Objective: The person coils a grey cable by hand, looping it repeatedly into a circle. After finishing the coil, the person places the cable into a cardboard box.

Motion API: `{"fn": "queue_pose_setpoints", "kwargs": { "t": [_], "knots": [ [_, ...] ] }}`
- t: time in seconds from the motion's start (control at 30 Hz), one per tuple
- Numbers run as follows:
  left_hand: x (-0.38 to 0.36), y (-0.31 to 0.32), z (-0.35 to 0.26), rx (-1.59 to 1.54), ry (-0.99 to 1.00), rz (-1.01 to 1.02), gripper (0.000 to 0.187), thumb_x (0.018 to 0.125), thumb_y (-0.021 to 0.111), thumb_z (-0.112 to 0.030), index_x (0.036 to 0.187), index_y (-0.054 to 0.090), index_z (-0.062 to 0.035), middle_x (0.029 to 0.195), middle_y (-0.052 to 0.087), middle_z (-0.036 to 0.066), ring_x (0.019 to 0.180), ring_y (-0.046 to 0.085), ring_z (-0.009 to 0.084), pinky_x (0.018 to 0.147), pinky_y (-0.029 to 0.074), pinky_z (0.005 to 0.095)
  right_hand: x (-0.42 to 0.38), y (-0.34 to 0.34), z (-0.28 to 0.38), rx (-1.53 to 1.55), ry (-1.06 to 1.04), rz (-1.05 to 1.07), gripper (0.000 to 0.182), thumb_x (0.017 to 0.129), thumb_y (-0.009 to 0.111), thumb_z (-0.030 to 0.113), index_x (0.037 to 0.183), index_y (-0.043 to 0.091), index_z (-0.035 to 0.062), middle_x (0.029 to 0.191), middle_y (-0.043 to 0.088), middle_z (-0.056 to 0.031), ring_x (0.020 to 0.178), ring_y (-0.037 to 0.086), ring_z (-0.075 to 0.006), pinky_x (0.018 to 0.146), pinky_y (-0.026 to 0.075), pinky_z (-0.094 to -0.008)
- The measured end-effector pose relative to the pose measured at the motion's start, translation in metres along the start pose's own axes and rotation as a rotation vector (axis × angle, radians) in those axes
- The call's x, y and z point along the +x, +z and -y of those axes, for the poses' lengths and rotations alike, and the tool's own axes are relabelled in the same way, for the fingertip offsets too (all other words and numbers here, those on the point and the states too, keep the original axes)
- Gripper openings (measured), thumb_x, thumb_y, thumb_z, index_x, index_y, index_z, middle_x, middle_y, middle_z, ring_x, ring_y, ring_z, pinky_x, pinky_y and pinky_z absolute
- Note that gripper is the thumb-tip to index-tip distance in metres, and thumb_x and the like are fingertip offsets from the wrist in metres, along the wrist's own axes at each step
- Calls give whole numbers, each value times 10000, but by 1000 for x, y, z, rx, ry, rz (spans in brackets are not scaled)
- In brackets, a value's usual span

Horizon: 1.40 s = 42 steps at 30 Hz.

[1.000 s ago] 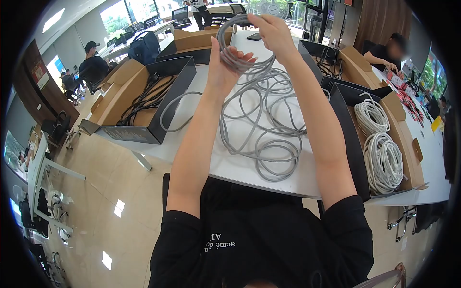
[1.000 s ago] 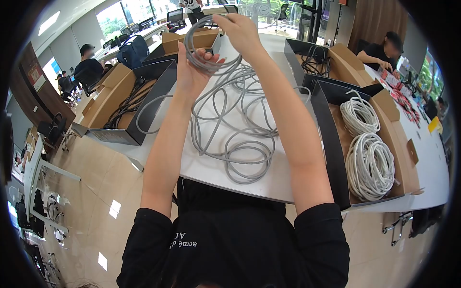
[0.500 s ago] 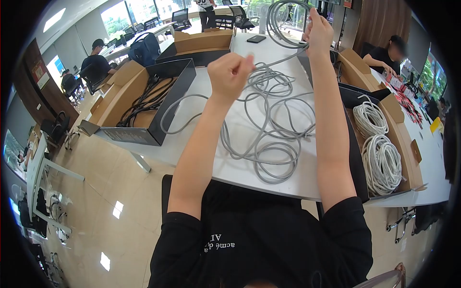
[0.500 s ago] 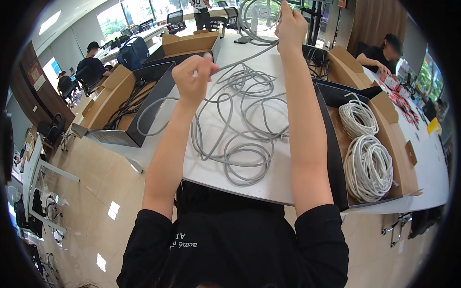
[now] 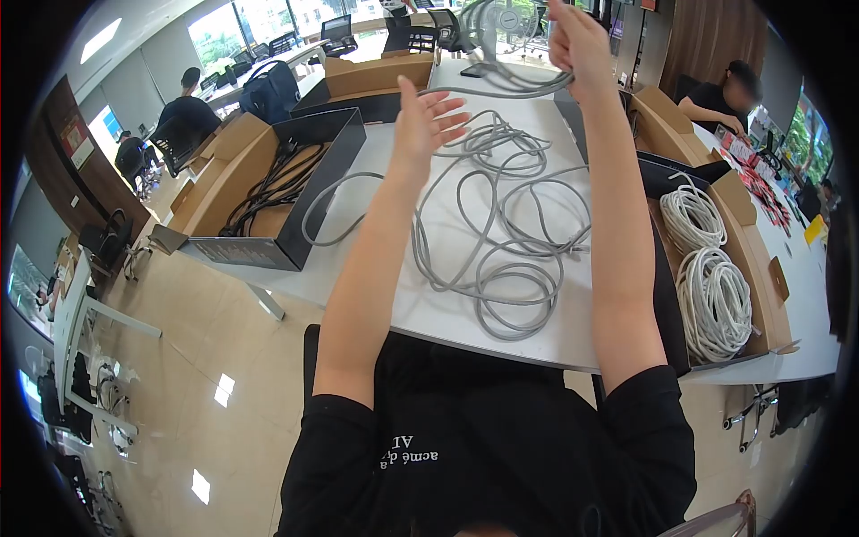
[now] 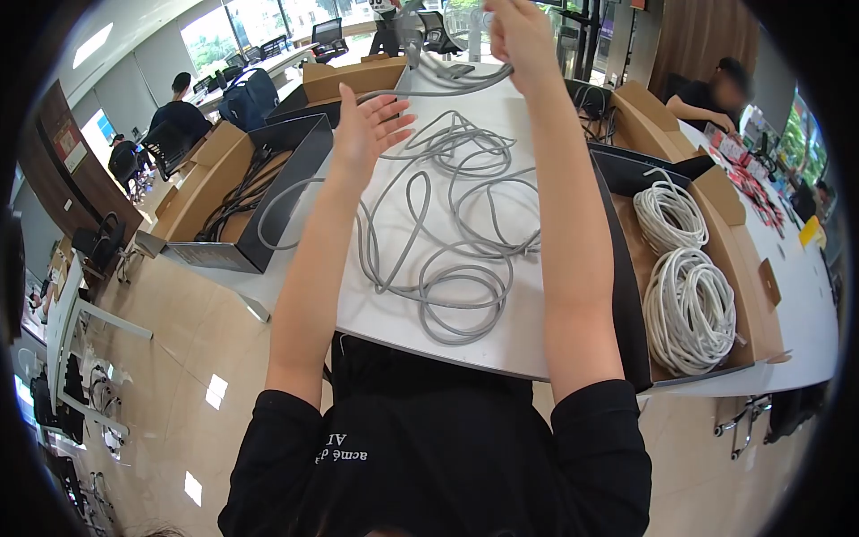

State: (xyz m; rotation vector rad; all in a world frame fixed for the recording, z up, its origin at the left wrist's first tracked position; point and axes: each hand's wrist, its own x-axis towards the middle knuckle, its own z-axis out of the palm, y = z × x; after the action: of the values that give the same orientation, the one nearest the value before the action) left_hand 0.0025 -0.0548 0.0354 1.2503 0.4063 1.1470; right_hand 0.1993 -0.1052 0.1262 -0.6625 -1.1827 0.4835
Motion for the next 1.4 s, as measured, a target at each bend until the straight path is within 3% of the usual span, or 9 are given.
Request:
{"fn": "queue_pose_setpoints", "kwargs": {
  "t": [0.3,0.4,0.57,0.77,0.93,1.0,1.13,1.27,1.4],
  "knots": [
    [22,-28,18,-589,-290,13,521,955,202,-327,1155,364,126,1088,508,211,1028,522,287,923,432,407,-23,39,-15,-346,161,607,303,846,567,332,801,525,35,472,297,79,377,220,0,338,142,-188],
    [18,-24,20,-446,-234,-25,555,957,179,-356,1144,372,130,1072,519,203,1012,528,281,893,446,394,-27,46,-23,-415,192,590,294,846,567,333,787,526,49,458,295,70,367,228,-14,337,148,-193],
    [16,-26,21,-416,-168,-51,876,723,435,-719,1081,350,76,854,517,135,765,543,231,807,484,413,-29,46,-23,-558,120,558,314,844,563,346,758,527,45,482,340,47,379,291,-28,351,198,-197],
    [10,-14,14,-349,-103,-3,706,721,557,-636,991,419,2,624,438,5,589,482,131,760,495,368,-19,39,-36,-810,-206,551,369,846,531,354,777,561,-7,631,511,-70,578,477,-151,526,373,-297],
    [12,-23,15,-126,-156,82,575,741,633,-523,979,458,-30,566,348,-59,528,386,64,575,413,261,-22,39,-26,-894,54,601,397,853,521,374,797,563,-16,629,514,-79,579,489,-157,525,391,-305],
    [12,-24,15,-150,-153,141,386,815,604,-396,923,478,-48,550,334,-76,505,366,55,562,389,254,-24,39,-16,-883,216,625,410,854,518,394,813,567,-11,603,499,-70,537,478,-145,480,389,-300],
    [9,-14,13,-364,-143,251,235,898,492,-323,834,481,-97,540,320,-80,466,339,42,523,381,228,-15,29,-29,-836,-156,611,394,849,523,406,868,585,18,527,453,-37,399,421,-116,370,358,-272],
    [2,-4,-19,-701,-176,572,300,940,390,-328,712,424,-136,510,277,-85,389,262,23,390,289,169,-20,26,-5,-797,28,566,362,826,563,376,890,583,21,516,471,-41,405,467,-121,398,391,-274],
    [19,3,-43,-447,-353,632,363,944,356,-368,649,335,-156,464,215,-91,335,193,5,307,166,158,-20,18,-5,-888,-148,564,383,743,657,282,1046,577,61,656,556,-104,584,571,-187,539,455,-303]
  ]
}}
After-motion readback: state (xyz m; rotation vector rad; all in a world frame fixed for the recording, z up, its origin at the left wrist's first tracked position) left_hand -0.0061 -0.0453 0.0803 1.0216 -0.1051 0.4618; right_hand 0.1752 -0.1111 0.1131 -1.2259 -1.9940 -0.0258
